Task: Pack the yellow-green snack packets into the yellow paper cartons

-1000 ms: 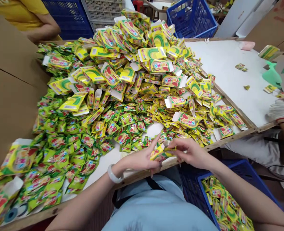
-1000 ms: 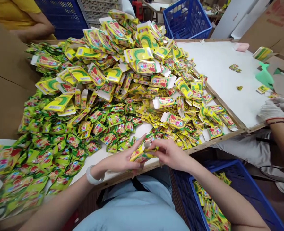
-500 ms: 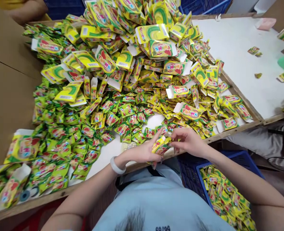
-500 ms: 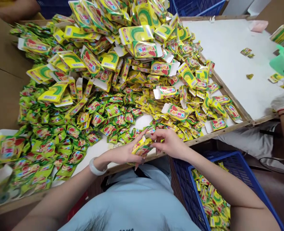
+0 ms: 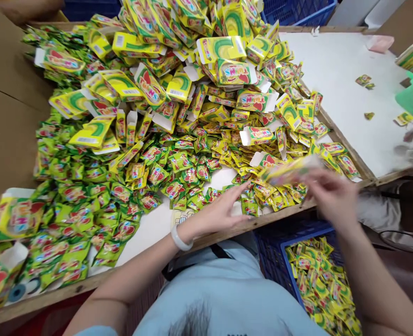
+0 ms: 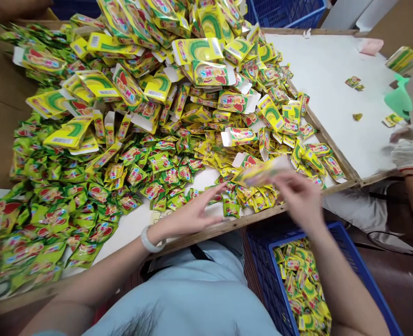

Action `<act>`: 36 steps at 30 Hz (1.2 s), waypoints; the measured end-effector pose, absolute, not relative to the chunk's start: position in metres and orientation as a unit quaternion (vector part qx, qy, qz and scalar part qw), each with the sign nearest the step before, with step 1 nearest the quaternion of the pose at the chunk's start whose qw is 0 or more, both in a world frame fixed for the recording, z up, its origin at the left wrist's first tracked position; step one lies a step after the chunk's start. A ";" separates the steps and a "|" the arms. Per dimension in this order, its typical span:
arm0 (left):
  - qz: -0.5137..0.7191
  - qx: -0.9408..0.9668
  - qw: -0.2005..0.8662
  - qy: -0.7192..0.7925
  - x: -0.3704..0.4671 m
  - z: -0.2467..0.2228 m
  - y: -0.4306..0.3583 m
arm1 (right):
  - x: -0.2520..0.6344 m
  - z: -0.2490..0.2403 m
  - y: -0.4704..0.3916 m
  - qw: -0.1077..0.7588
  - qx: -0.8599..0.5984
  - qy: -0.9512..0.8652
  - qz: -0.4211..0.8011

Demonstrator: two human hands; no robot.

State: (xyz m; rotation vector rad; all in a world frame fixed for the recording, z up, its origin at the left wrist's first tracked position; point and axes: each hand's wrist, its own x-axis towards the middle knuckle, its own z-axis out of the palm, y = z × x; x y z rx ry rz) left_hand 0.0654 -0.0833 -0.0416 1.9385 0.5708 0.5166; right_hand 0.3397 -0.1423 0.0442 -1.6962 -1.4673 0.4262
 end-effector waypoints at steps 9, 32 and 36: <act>0.187 0.862 0.222 0.414 0.078 -0.077 -0.055 | 0.370 0.016 -0.113 0.076 -0.533 -0.843 0.009; 0.355 0.471 0.716 0.374 0.043 -0.061 -0.058 | 0.313 -0.021 -0.157 0.092 -0.580 -0.809 0.024; 0.352 0.462 0.731 0.357 0.052 -0.062 -0.062 | 0.319 -0.024 -0.149 -0.016 -0.587 -0.809 0.018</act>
